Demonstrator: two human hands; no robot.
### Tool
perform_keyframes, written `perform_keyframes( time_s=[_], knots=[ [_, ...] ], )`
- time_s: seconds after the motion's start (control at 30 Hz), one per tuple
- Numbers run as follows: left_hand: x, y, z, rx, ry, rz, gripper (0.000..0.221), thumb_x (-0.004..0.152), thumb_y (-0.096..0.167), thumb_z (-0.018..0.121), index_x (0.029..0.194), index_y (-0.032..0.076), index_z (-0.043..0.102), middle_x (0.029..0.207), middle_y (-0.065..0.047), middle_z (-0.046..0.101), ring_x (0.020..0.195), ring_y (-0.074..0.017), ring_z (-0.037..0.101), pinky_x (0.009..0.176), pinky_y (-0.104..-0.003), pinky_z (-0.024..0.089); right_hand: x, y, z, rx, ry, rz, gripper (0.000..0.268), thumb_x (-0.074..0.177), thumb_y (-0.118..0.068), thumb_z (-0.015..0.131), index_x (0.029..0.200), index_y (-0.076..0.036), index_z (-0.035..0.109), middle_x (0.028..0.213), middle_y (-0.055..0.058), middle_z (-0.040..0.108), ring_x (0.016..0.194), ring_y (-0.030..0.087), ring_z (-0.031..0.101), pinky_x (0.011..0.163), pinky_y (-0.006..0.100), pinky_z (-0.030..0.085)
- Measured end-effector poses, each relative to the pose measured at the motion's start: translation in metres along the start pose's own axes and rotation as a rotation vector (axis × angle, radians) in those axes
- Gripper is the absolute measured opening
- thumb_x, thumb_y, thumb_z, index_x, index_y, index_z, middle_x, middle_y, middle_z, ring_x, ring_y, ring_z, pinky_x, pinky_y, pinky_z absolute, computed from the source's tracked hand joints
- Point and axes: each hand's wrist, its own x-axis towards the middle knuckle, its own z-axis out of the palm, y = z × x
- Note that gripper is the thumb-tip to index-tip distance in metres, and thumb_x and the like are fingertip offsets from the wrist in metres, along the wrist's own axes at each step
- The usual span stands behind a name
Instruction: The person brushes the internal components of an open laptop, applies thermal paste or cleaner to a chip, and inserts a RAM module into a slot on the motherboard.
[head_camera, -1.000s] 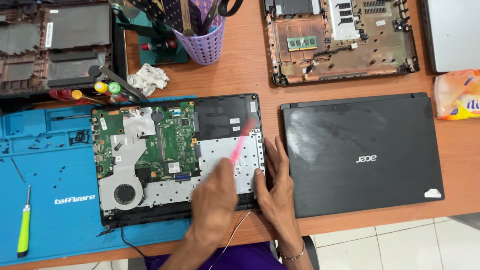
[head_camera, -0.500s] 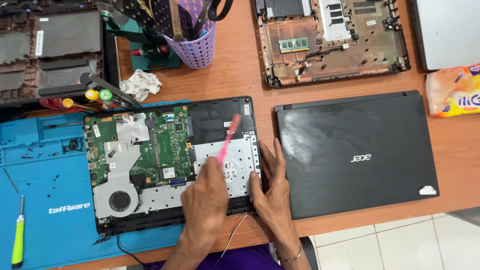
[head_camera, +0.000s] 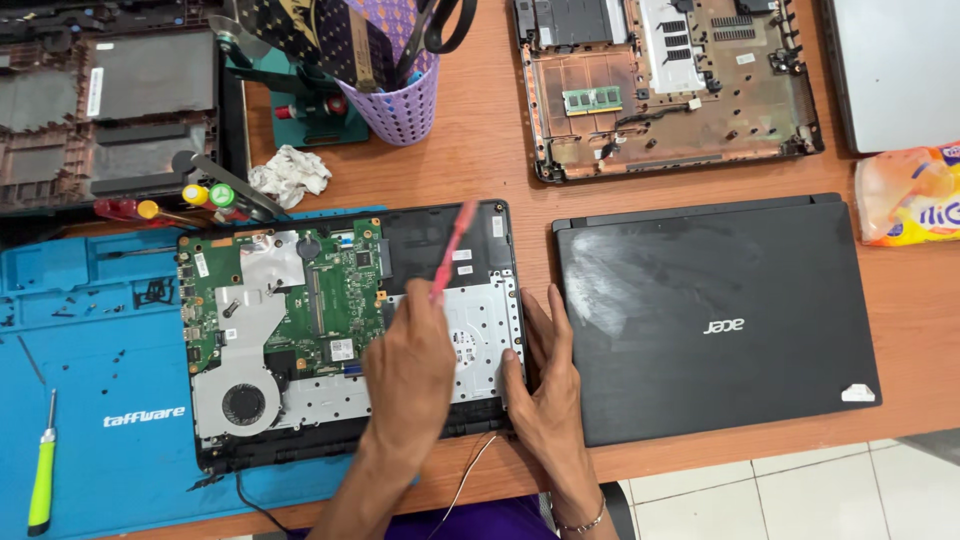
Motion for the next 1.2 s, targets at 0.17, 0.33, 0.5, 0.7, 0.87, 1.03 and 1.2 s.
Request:
perform_keyframes(
  time_s=[0.17,0.33,0.5,0.7,0.87,1.03,1.2],
  knots=[
    [0.003,0.008,0.003,-0.029,-0.032,0.054,0.014,0.105,0.013,0.052,0.096,0.002,0.052,0.081,-0.019,0.07,0.06,-0.0387,0.07,0.045,-0.048,0.053,0.001,0.0,0.0,0.001,-0.001,-0.004,0.079,0.093,0.006,0.056,0.161,-0.002,0.016,0.157,0.029,0.044,0.145,0.036,0.049,0.118,0.043,0.043],
    [0.007,0.01,0.002,-0.005,0.017,0.101,0.012,0.101,0.013,0.054,0.099,0.001,0.053,0.081,-0.019,0.069,0.06,-0.0396,0.07,0.045,-0.048,0.053,-0.001,0.001,0.0,0.006,0.0,0.019,0.078,0.093,0.006,0.057,0.16,-0.002,0.017,0.157,0.029,0.044,0.145,0.037,0.049,0.118,0.043,0.043],
    [0.011,0.017,-0.001,0.003,-0.019,0.096,0.016,0.106,0.013,0.054,0.095,0.001,0.055,0.08,-0.017,0.069,0.056,-0.0359,0.07,0.041,-0.044,0.052,-0.001,-0.002,0.0,-0.002,-0.011,0.031,0.08,0.092,0.005,0.057,0.16,-0.002,0.016,0.158,0.028,0.043,0.145,0.037,0.049,0.118,0.043,0.043],
    [0.02,0.018,-0.004,-0.025,-0.031,0.128,0.016,0.107,0.011,0.054,0.099,-0.001,0.058,0.078,-0.016,0.067,0.053,-0.0303,0.071,0.038,-0.042,0.052,0.001,-0.003,0.001,-0.016,-0.004,0.02,0.079,0.093,0.004,0.056,0.16,-0.003,0.016,0.157,0.028,0.044,0.144,0.036,0.05,0.118,0.043,0.043],
    [0.026,0.019,-0.015,0.031,0.001,0.2,0.011,0.101,0.009,0.056,0.102,0.0,0.061,0.078,-0.018,0.067,0.057,-0.038,0.07,0.043,-0.047,0.052,0.001,-0.005,0.0,-0.014,-0.006,0.011,0.077,0.094,0.004,0.057,0.161,-0.003,0.018,0.156,0.028,0.045,0.145,0.036,0.05,0.117,0.043,0.044],
    [0.032,0.021,-0.021,0.086,-0.052,0.208,0.011,0.098,0.008,0.056,0.104,-0.001,0.062,0.078,-0.018,0.067,0.058,-0.0382,0.07,0.044,-0.047,0.053,0.002,-0.008,0.001,-0.008,-0.006,0.016,0.077,0.093,0.005,0.057,0.16,-0.003,0.02,0.157,0.027,0.045,0.145,0.035,0.049,0.118,0.043,0.042],
    [0.037,0.02,-0.021,0.137,-0.042,0.222,0.007,0.095,0.004,0.058,0.1,0.001,0.062,0.08,-0.017,0.067,0.058,-0.04,0.07,0.045,-0.049,0.053,0.001,-0.008,0.0,0.003,-0.009,0.019,0.077,0.093,0.005,0.056,0.16,-0.003,0.019,0.157,0.027,0.045,0.145,0.035,0.05,0.118,0.042,0.043]
  ],
)
